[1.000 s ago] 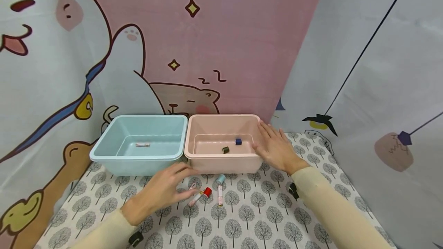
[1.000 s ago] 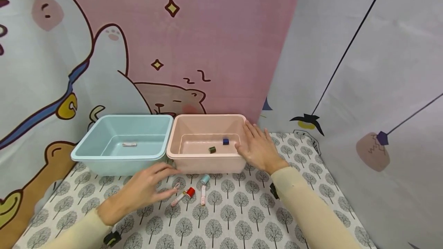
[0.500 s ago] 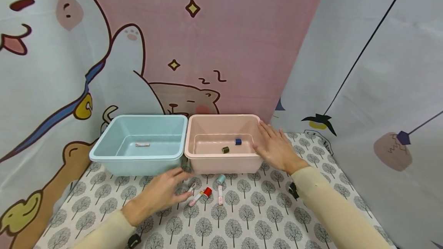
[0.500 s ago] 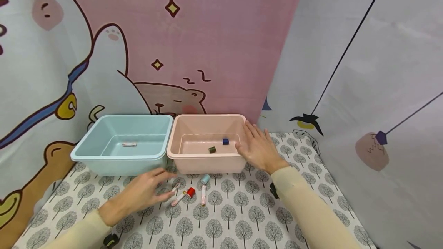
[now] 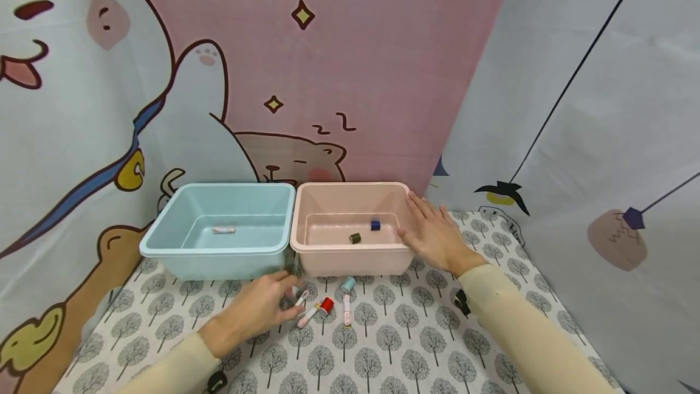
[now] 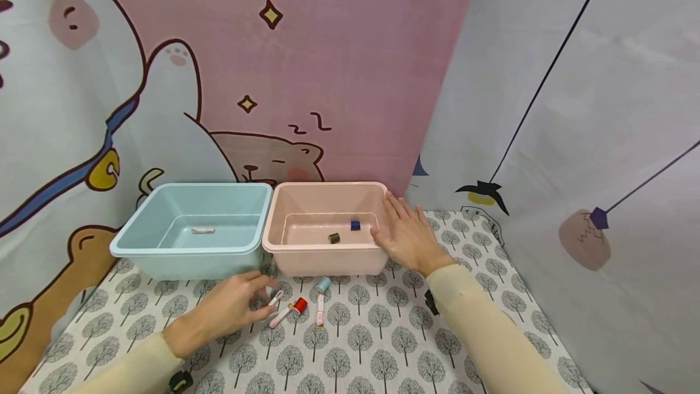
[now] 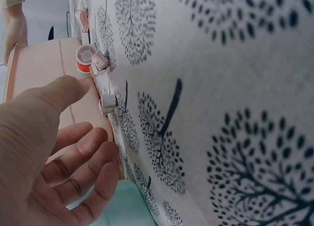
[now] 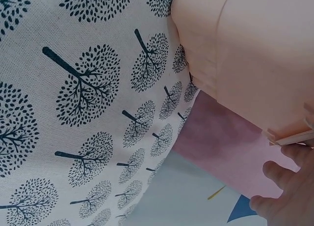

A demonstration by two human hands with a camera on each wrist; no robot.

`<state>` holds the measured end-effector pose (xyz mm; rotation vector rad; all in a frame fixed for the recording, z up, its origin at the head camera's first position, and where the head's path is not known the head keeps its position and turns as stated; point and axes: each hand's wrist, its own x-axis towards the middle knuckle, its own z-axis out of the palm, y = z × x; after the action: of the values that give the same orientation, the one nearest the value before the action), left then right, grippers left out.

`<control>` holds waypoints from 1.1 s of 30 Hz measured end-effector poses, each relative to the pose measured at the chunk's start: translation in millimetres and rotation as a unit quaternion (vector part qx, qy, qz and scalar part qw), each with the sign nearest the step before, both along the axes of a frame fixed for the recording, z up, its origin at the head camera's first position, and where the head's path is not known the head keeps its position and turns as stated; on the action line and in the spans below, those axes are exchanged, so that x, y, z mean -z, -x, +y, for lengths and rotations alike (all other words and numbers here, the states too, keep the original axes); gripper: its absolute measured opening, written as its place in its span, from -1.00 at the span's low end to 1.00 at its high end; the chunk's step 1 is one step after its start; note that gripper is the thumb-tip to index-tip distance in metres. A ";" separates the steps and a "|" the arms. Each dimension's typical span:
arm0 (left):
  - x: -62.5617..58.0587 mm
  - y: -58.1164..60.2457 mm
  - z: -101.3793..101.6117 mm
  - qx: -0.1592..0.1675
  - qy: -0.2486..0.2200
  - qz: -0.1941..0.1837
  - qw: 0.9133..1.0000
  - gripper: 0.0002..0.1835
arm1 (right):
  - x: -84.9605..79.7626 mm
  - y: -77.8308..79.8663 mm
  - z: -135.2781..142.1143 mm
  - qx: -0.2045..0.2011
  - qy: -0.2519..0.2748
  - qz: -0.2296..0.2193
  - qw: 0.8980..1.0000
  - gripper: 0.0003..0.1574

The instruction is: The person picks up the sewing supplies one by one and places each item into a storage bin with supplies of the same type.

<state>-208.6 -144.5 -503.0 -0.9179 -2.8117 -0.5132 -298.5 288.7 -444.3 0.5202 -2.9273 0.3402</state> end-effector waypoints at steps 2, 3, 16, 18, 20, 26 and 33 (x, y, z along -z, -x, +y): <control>0.1 0.4 0.6 -0.001 -0.005 -0.008 1.000 -0.51 | 0.7 0.5 -0.1 0.000 -0.001 0.000 1.000 0.19; 0.3 0.5 0.8 -0.002 -0.008 -0.012 1.000 -0.53 | 0.7 0.3 -0.1 0.000 0.000 -0.001 1.000 0.19; 4.2 0.9 0.9 0.006 -0.059 -0.062 0.996 -0.73 | -0.9 -0.9 -1.3 0.000 0.006 -0.004 1.000 0.18; 4.8 1.1 0.9 0.006 -0.064 -0.076 0.995 -0.79 | -0.5 -0.7 -1.6 0.000 0.008 -0.003 1.000 0.18; 5.3 1.5 1.2 0.006 -0.068 -0.090 0.994 -0.84 | -0.2 -0.8 -1.6 -0.001 0.009 -0.003 1.000 0.18; 6.2 2.8 2.1 -0.001 -0.066 -0.095 0.993 -0.88 | -0.9 -1.3 -0.7 -0.001 0.013 -0.008 1.000 0.18; 4.7 1.9 1.3 0.002 -0.070 -0.089 0.994 -0.85 | 0.0 -1.5 0.2 -0.003 0.014 -0.002 1.000 0.17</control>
<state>-210.5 -143.2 -507.8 -0.8915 -2.8826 -0.8202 -297.0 288.9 -444.3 0.5241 -2.9215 0.3844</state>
